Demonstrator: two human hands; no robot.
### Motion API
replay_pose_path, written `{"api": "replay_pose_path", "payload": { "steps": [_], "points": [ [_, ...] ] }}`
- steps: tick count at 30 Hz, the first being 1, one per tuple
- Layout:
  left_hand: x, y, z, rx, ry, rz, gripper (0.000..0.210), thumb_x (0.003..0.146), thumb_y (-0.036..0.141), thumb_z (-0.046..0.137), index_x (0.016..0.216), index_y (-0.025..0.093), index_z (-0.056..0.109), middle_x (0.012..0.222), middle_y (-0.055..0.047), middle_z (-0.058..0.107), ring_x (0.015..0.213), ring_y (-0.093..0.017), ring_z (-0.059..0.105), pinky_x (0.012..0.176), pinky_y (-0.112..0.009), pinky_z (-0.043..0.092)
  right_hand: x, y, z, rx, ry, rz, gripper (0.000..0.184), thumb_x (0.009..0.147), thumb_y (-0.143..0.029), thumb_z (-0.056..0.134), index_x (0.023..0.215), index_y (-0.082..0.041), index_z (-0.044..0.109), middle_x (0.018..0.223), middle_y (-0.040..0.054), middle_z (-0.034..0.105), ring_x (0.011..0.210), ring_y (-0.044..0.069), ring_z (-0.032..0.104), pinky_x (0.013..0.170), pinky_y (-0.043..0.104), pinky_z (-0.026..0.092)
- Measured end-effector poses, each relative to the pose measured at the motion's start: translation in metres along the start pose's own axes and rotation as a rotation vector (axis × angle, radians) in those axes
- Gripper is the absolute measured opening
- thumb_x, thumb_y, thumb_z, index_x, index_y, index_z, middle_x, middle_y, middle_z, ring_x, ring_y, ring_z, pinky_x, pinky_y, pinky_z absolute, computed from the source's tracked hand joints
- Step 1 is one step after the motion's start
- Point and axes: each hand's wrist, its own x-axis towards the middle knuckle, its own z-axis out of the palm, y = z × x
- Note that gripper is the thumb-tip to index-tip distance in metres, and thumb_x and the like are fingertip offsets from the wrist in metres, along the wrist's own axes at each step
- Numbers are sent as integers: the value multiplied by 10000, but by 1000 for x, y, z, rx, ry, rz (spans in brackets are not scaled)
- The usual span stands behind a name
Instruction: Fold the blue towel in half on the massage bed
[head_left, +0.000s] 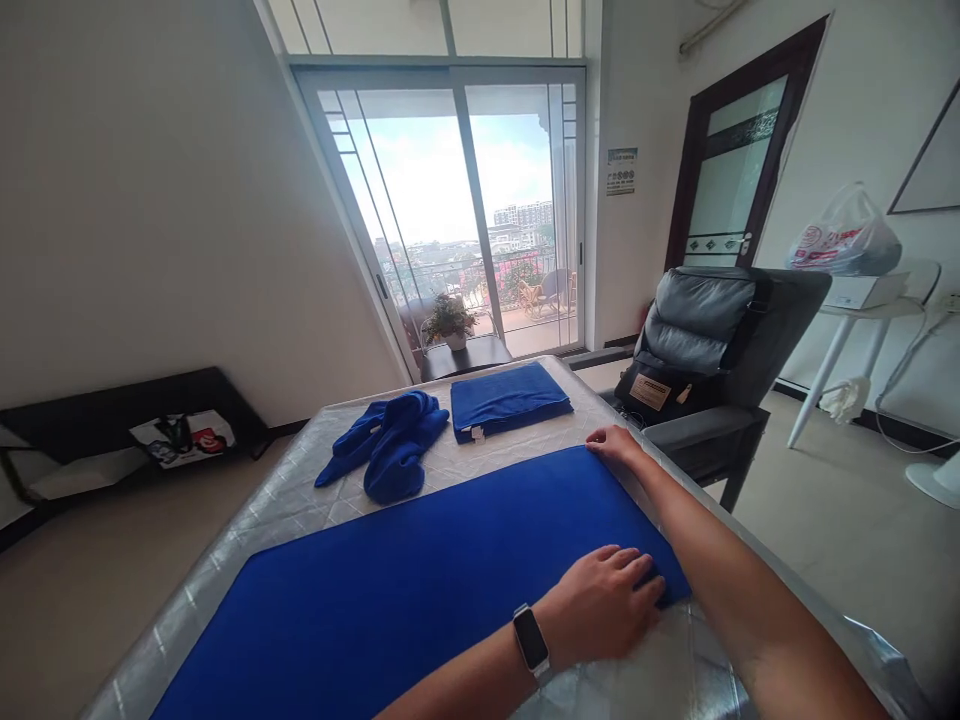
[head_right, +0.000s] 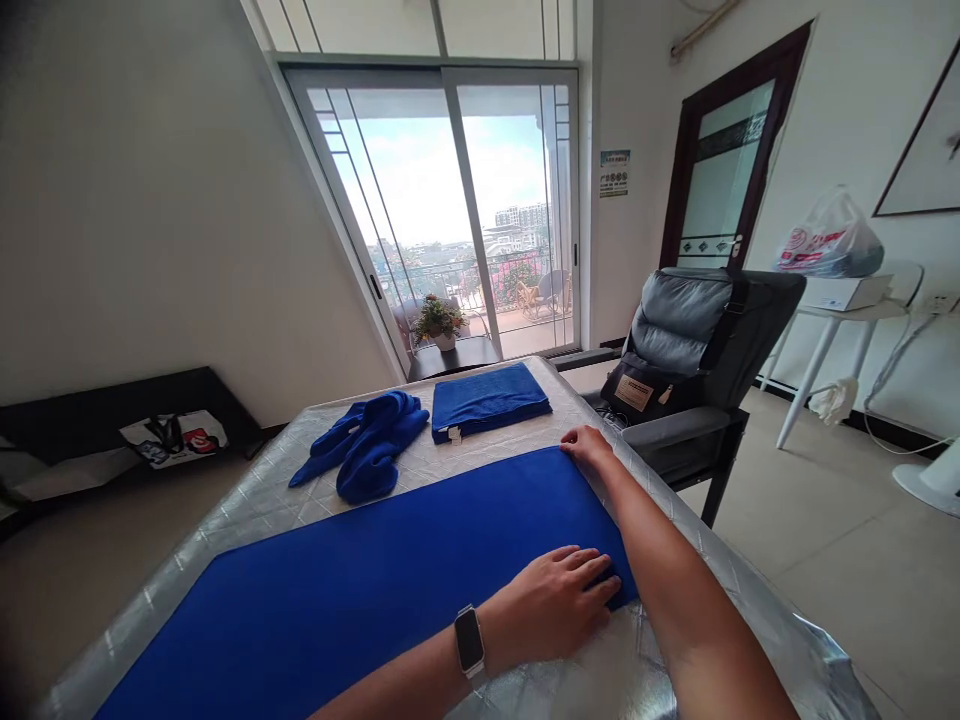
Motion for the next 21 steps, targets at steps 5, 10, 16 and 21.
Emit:
{"api": "replay_pose_path", "payload": {
  "steps": [5, 10, 16, 21],
  "points": [
    [17, 3, 2, -197, -64, -15, 502, 1047, 362, 336, 1504, 166, 405, 1537, -127, 478, 1440, -223, 410, 1175, -423, 362, 4, 2, 1, -17, 2, -1, 182, 851, -304, 714, 1000, -243, 799, 1042, 46, 778, 991, 219, 706, 788, 246, 518],
    [15, 2, -3, -320, -133, -29, 596, 1054, 461, 248, 1574, 169, 249, 1633, -112, 311, 1517, -228, 238, 1233, -463, 236, 9, 3, 2, -39, 5, 10, 193, 858, -309, 703, 1013, -242, 798, 1066, 46, 773, 995, 219, 701, 790, 242, 504],
    [22, 6, 8, -283, -160, -64, 670, 1038, 550, 199, 1579, 154, 224, 1645, -107, 283, 1530, -240, 190, 1226, -472, 233, 12, 2, 0, -82, 9, 28, 206, 856, -331, 691, 1006, -238, 797, 1050, 57, 775, 982, 245, 703, 772, 269, 503],
    [39, 5, 26, -226, 7, -31, 504, 1046, 442, 303, 1428, 162, 474, 1502, -104, 515, 1449, -237, 377, 1199, -457, 289, 11, 1, 0, -118, 10, 28, 221, 872, -348, 663, 1024, -240, 783, 1082, 64, 764, 998, 250, 697, 765, 277, 499]
  ]
}}
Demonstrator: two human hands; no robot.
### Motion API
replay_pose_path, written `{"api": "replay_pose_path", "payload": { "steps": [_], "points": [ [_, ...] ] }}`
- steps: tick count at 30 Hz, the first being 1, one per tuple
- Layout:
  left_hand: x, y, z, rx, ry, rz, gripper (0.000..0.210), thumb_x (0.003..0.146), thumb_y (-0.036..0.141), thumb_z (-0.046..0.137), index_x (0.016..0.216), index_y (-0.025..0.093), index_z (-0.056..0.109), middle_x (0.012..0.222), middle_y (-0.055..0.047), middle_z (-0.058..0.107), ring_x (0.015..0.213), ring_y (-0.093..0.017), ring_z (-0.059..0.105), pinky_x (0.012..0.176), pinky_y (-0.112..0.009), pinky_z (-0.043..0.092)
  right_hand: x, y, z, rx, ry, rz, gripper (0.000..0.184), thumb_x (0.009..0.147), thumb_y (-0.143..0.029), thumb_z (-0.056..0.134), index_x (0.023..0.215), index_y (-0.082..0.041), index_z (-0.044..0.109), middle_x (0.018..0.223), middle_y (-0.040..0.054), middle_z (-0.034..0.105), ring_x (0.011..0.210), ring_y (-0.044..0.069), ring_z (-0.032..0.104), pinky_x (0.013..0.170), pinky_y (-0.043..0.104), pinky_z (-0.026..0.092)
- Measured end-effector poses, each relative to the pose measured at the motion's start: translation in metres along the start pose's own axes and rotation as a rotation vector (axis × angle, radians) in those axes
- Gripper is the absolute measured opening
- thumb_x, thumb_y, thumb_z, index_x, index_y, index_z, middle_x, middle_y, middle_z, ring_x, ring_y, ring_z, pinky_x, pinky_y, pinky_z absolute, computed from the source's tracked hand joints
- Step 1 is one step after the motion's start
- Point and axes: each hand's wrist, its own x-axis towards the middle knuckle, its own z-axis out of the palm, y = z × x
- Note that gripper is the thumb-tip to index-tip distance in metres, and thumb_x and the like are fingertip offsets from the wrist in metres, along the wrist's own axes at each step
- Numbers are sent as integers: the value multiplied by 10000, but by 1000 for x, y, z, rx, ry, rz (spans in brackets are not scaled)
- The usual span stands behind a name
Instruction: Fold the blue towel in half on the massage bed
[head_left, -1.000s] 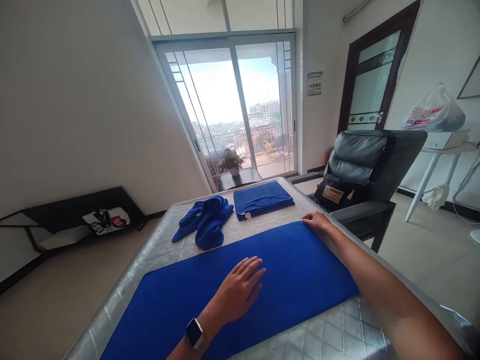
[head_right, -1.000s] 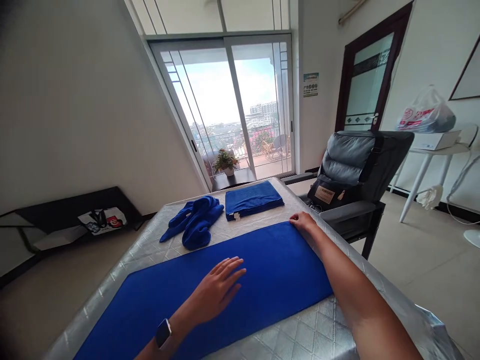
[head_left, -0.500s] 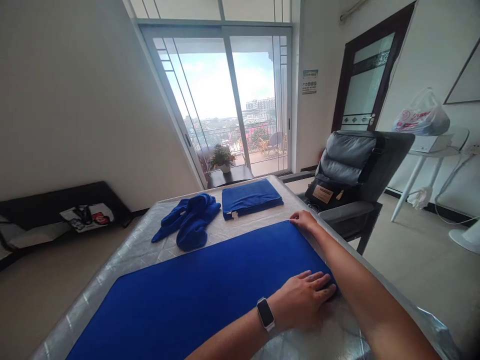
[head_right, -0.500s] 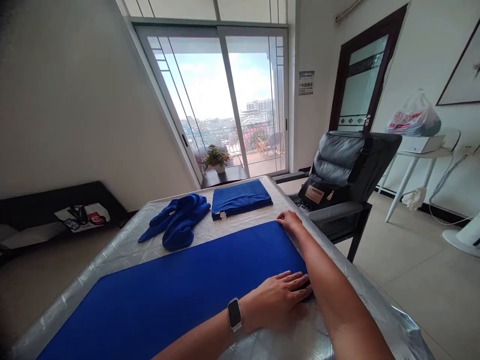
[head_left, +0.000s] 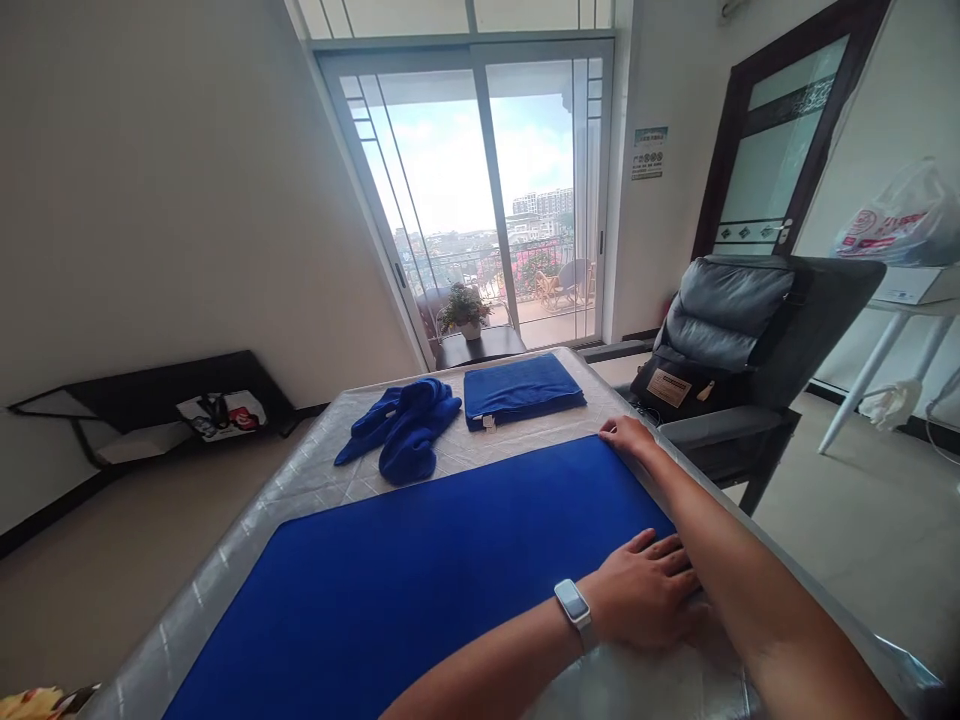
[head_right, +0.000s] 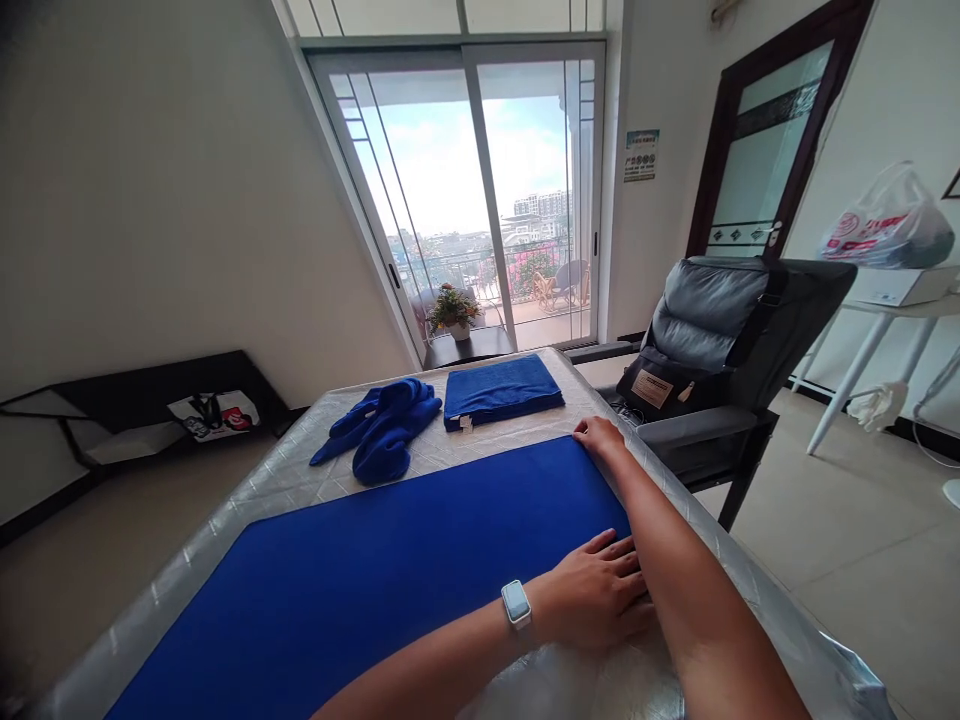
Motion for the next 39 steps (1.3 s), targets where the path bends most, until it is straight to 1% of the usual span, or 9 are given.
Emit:
{"api": "replay_pose_path", "payload": {
  "steps": [3, 5, 13, 17, 21, 27, 32, 36, 39],
  "points": [
    [14, -2, 16, 17, 118, -45, 343, 990, 366, 451, 1192, 155, 630, 1221, -106, 672, 1196, -223, 585, 1086, -367, 427, 1, 0, 1, -8, -9, -2, 225, 873, -359, 660, 1024, -242, 778, 1078, 65, 763, 983, 244, 700, 758, 277, 500],
    [21, -3, 25, 31, 167, -112, 301, 949, 370, 516, 1084, 139, 655, 1080, -114, 680, 1051, -230, 616, 977, -349, 496, 2, 2, 1, -4, -18, -8, 230, 873, -362, 662, 1033, -239, 774, 1092, 67, 759, 985, 243, 698, 759, 277, 498],
    [29, 3, 35, 73, 186, -200, 223, 931, 301, 511, 1038, 150, 634, 1040, -108, 642, 988, -251, 575, 880, -399, 494, 9, 5, 3, 45, -61, -43, 190, 883, -288, 673, 1034, -204, 752, 1094, 62, 751, 986, 203, 679, 762, 229, 463],
    [37, 7, 35, -108, 238, -292, 201, 865, 275, 569, 1015, 163, 643, 1029, -90, 665, 939, -229, 591, 869, -386, 483, 10, 3, 1, 57, -79, -46, 183, 888, -265, 672, 1034, -180, 743, 1071, 63, 751, 959, 190, 681, 747, 219, 454],
    [37, 10, 25, -384, 288, -426, 77, 809, 190, 598, 855, 186, 659, 905, -44, 675, 865, -187, 599, 821, -322, 482, 10, 1, -1, 53, -81, -32, 177, 862, -249, 698, 1013, -172, 747, 1051, 73, 752, 950, 201, 683, 751, 229, 460],
    [1, 12, -17, -559, 414, -629, 67, 815, 247, 641, 847, 206, 683, 944, -40, 684, 916, -189, 606, 855, -313, 476, 14, -5, 1, 21, -100, -9, 149, 884, -203, 651, 998, -145, 727, 1027, 82, 743, 928, 183, 666, 719, 226, 439],
    [-51, 3, -49, -573, 468, -705, 65, 826, 247, 619, 811, 207, 668, 852, -5, 664, 793, -155, 595, 738, -279, 450, 13, -15, 0, -27, -132, 30, 143, 919, -222, 640, 994, -116, 700, 963, 92, 725, 839, 165, 652, 710, 246, 468],
    [-87, -19, -59, -655, 502, -860, 96, 818, 261, 615, 757, 190, 636, 706, 23, 614, 666, -132, 549, 618, -259, 400, 10, -24, -1, -94, -137, 88, 247, 965, -357, 638, 1120, -165, 654, 1127, 69, 670, 949, 188, 652, 839, 372, 551],
    [-101, -33, -60, -705, 556, -886, 122, 808, 279, 622, 724, 194, 597, 635, 42, 581, 623, -122, 531, 581, -244, 373, 6, -33, -2, -136, -111, 128, 298, 968, -376, 641, 1205, -197, 631, 1249, 92, 623, 1051, 214, 636, 895, 399, 553]
  ]
}}
